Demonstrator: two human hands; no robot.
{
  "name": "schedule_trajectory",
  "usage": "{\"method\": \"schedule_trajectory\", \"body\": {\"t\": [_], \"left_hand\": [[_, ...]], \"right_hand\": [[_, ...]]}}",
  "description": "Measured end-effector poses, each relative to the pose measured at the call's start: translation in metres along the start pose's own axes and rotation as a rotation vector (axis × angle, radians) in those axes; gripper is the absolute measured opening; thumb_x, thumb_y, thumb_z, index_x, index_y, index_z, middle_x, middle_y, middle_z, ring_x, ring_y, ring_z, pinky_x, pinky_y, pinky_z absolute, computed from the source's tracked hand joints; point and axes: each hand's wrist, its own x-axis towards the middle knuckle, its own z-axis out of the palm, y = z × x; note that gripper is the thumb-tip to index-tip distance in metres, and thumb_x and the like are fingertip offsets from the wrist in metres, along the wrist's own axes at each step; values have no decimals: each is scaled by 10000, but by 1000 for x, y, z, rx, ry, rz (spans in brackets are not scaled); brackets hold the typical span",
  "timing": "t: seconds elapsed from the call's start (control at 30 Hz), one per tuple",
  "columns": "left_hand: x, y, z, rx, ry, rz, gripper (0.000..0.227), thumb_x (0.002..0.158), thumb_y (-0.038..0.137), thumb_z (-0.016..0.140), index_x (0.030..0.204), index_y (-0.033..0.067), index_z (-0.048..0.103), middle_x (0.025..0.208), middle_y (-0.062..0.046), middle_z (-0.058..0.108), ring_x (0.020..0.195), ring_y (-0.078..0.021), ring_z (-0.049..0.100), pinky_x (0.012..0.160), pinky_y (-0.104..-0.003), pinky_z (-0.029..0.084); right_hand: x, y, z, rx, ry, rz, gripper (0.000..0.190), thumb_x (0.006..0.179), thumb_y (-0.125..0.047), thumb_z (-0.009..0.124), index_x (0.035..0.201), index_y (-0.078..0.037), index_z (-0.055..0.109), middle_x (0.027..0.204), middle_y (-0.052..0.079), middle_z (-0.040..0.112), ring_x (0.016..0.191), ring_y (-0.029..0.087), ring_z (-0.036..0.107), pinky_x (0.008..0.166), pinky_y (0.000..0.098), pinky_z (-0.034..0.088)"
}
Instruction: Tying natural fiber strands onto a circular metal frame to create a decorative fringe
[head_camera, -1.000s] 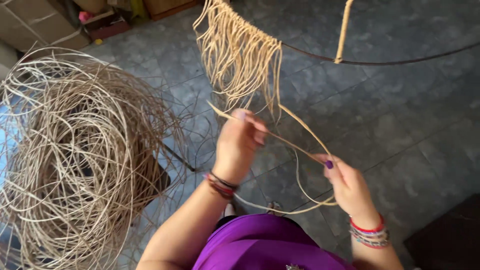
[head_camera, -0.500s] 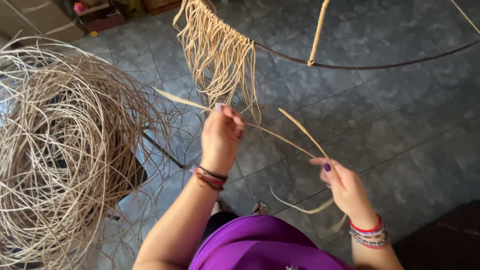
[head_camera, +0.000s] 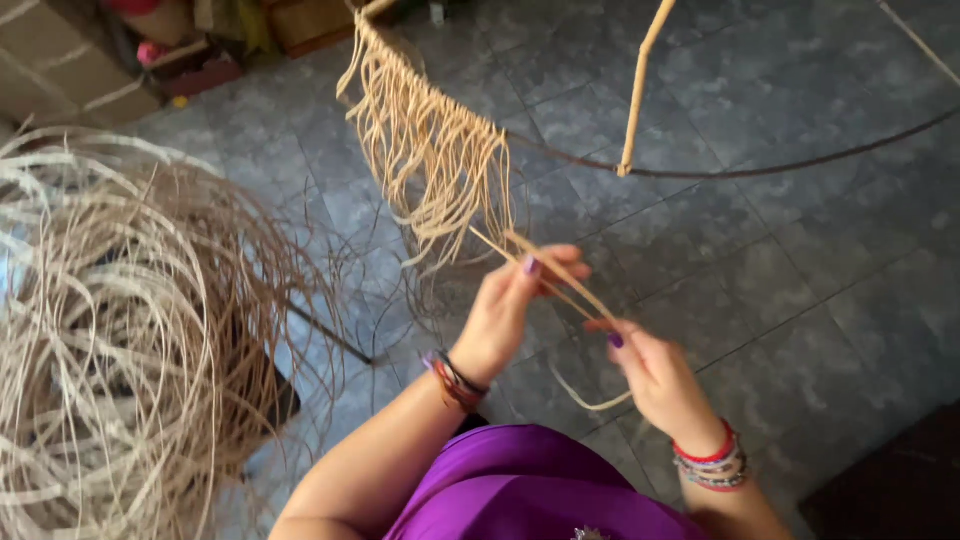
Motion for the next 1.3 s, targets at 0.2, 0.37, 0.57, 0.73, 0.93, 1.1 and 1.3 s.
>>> {"method": "schedule_trajectory", "body": {"t": [0.2, 0.37, 0.57, 0.73, 0.93, 1.1, 1.3], "left_hand": [[20, 12, -20, -65, -225, 74, 532, 1118, 433, 344, 1325, 1, 574, 1202, -177, 715, 1148, -237, 679, 1067, -366, 502], [36, 15, -41, -44, -312, 23, 512, 1125, 409, 345, 1340, 6, 575, 1146, -112, 740, 1140, -175, 659, 1127, -354, 463], [47, 18, -55, -68, -419, -65, 525, 1117, 420, 340, 1311, -2, 587, 1145, -125, 744, 1081, -162, 665, 1040, -332, 514], [47, 11, -58, -85, -362, 20, 369, 1140, 233, 404, 1121, 12, 699, 1057, -142, 772, 1082, -207, 685, 1071, -405, 466], [57, 8, -75, -113, -284, 65, 411, 1140, 249, 399, 1011, -4, 695, 1054, -191, 764, 1109, -285, 700, 1054, -396, 479], [58, 73, -86, 579, -510, -242, 639, 1064, 470, 377, 788, 23, 741, 735, -210, 741, 806, -466, 730, 767, -524, 545], [42, 65, -63, 1187, -586, 684, 851, 724, 360, 864, 1422, 31, 503, 1425, -228, 545, 1061, -373, 647, 868, -464, 537]], "right_hand": [[31, -26, 20, 17, -139, -4, 368, 1020, -122, 406, 1217, -126, 717, 814, -14, 749, 556, 110, 546, 591, 272, 459], [46, -40, 38, -22, -189, -24, 384, 1040, -240, 416, 1273, -95, 685, 1268, 34, 769, 1170, 188, 735, 1005, 316, 529], [54, -44, 47, -73, -142, 8, 369, 1022, -177, 420, 1261, -48, 670, 1246, 71, 773, 1131, 223, 749, 962, 328, 547], [64, -79, 56, -71, -42, 36, 261, 1027, -184, 530, 1106, -44, 736, 823, 192, 791, 737, 322, 772, 692, 425, 611], [48, -41, 58, 18, 156, 102, 202, 965, -187, 667, 1079, -53, 765, 804, 115, 787, 693, 187, 716, 660, 358, 587], [52, -57, 38, -164, 220, 48, 133, 943, -192, 713, 984, -116, 814, 829, 84, 794, 778, 240, 771, 671, 336, 592], [58, -91, 39, -355, 23, -59, 74, 884, -145, 689, 886, -131, 762, 820, 109, 742, 792, 405, 706, 652, 504, 572]]}}
